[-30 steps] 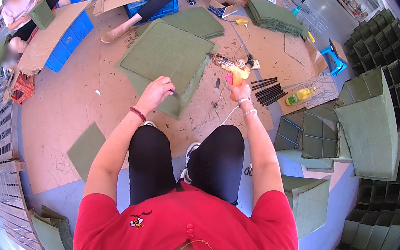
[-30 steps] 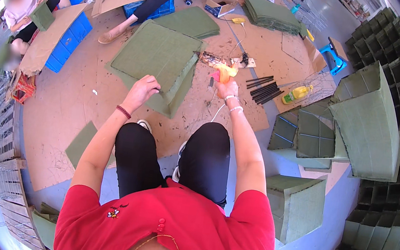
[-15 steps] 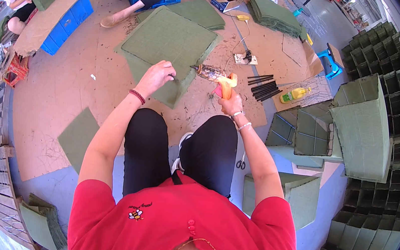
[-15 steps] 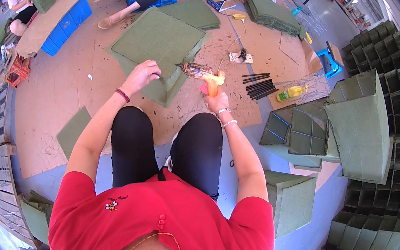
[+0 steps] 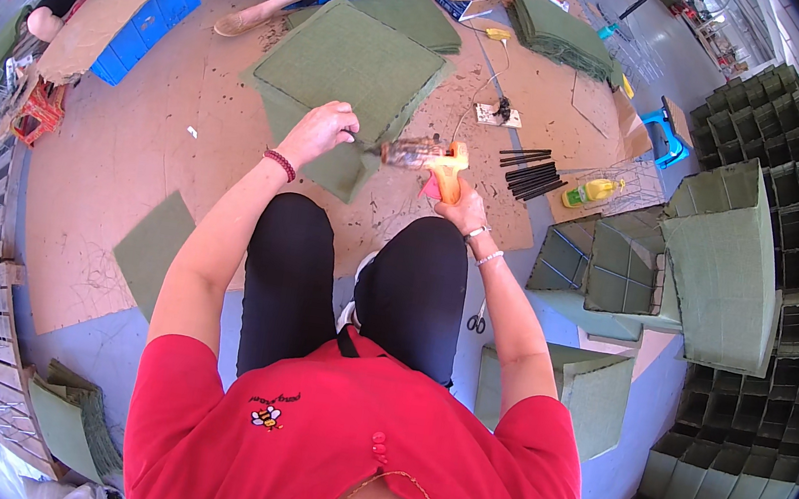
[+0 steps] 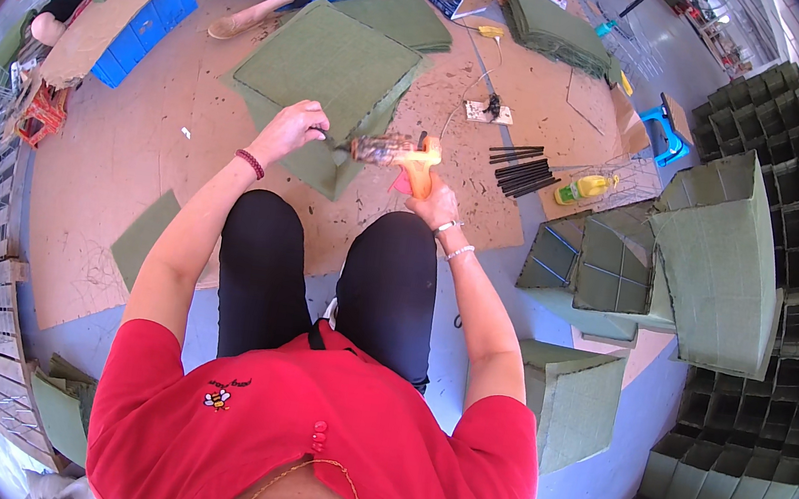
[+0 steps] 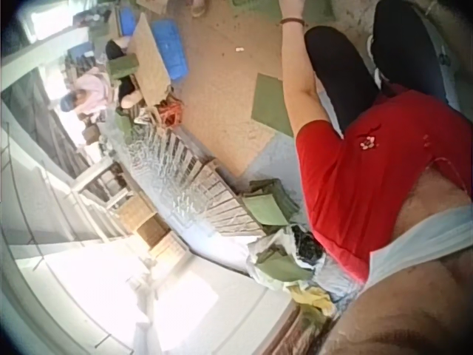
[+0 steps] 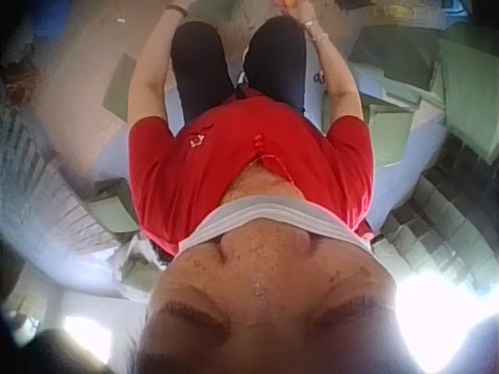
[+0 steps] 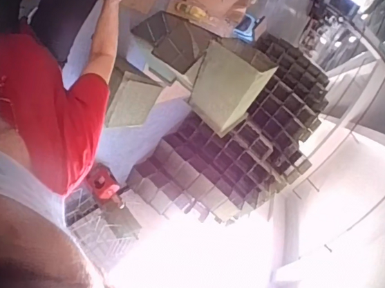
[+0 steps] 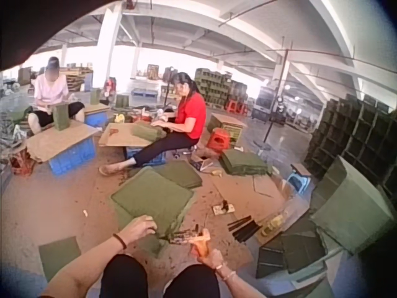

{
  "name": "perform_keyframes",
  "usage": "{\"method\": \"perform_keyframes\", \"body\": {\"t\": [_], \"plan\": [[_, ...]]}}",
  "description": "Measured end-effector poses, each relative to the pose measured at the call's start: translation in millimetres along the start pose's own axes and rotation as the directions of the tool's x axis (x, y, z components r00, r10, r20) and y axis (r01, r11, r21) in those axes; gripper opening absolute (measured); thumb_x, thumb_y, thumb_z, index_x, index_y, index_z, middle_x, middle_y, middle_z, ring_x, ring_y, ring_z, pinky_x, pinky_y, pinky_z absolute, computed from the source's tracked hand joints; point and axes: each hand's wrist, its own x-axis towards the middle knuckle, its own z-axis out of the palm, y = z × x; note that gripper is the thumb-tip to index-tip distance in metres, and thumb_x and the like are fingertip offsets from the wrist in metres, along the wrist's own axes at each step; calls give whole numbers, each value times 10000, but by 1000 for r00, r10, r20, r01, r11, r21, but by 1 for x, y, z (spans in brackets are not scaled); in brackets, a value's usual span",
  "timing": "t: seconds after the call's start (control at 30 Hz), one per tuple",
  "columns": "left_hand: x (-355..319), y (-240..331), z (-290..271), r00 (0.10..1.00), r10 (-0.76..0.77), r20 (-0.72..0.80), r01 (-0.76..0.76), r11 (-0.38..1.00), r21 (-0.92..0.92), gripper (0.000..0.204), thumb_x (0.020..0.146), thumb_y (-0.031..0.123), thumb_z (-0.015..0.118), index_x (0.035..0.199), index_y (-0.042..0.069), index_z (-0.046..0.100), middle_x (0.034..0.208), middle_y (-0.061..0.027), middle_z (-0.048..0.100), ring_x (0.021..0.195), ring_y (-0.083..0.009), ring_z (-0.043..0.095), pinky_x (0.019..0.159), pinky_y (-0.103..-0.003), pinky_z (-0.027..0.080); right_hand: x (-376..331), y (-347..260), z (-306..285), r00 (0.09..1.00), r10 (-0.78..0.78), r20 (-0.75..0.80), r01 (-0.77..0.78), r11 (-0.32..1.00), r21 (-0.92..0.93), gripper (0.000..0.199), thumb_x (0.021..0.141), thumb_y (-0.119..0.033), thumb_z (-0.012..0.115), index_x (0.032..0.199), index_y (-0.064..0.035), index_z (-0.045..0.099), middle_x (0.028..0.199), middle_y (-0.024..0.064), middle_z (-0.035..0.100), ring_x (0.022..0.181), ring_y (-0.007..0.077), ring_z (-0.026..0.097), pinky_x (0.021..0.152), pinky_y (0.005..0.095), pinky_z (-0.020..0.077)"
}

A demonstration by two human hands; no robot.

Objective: The recorder uses a hot glue gun to assemble green fabric cubes by gluing edges and seams.

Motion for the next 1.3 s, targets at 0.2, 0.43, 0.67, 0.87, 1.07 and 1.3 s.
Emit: {"method": "perform_keyframes", "body": {"t": [0.2,0.43,0.67,0.87,1.07,1.3], "plan": [[-2,-10,-5,999,14,34,-14,1000,11,156,665,28,678,786,28,580,782,-79,541,793,-263,549,693,-367,459,-12,19,8,994,-84,71,74,988,134,424,569,-227,696,919,-23,569,753,174,620,698,313,617,653,392,483],[-8,-22,-32,956,-221,-192,215,975,-51,147,728,55,638,874,61,621,915,-93,588,901,-268,562,785,-348,461,9,32,20,965,259,-33,-185,766,615,281,633,-97,686,872,-17,562,676,26,540,525,123,519,488,270,448],[-31,-103,-39,624,-532,-572,705,699,119,429,854,250,563,1193,2,475,1222,-161,486,1137,-301,450,910,-376,404,36,16,38,969,207,-132,-120,866,485,394,614,-186,676,957,-20,573,676,103,617,612,190,615,566,318,483],[-28,-138,-29,575,-669,-472,709,695,-121,476,907,350,431,1198,-26,461,1140,-249,535,1067,-370,509,898,-422,401,63,25,46,953,281,-116,-200,867,456,366,620,-192,667,936,-30,580,685,122,624,632,231,632,584,345,495],[-30,-128,-32,586,-667,-460,702,701,-124,452,905,339,431,1174,-20,483,951,-265,603,910,-408,573,800,-456,437,102,34,37,922,356,-153,-262,864,430,377,608,-192,685,934,-20,608,779,149,652,747,258,641,690,347,493],[-47,-78,-17,482,-719,-502,801,593,-81,461,916,359,407,1191,-4,481,880,-257,616,854,-409,586,753,-456,448,145,31,44,907,356,-225,-271,902,336,379,601,-224,691,908,-9,630,835,185,656,814,307,641,743,373,494]]}}
